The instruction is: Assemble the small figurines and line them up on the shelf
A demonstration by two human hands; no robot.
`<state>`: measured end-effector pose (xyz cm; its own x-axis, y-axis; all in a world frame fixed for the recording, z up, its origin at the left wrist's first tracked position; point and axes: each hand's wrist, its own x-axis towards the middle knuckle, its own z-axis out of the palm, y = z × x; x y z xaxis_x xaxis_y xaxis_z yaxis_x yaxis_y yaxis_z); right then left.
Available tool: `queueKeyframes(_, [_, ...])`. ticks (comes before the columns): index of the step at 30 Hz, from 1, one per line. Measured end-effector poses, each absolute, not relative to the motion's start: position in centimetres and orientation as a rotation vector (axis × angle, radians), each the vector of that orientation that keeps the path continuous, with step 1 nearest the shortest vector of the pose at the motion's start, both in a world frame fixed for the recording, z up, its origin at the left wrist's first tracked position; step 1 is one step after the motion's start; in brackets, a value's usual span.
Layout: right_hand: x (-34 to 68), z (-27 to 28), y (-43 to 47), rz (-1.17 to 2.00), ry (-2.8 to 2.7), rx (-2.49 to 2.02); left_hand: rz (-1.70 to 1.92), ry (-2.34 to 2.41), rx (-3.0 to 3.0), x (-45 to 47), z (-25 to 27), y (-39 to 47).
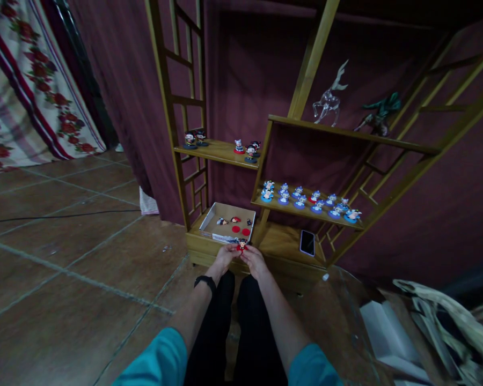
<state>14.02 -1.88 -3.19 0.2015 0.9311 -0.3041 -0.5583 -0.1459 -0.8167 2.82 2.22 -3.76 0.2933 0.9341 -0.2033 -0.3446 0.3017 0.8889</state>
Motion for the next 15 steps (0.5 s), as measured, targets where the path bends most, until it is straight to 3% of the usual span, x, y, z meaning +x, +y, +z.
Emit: queueKeyframes(15, [15.2, -3.6, -1.1, 1.375, -0.456, -1.132, 1.007, 0.885, 0.906, 3.6, -4.4, 2.7])
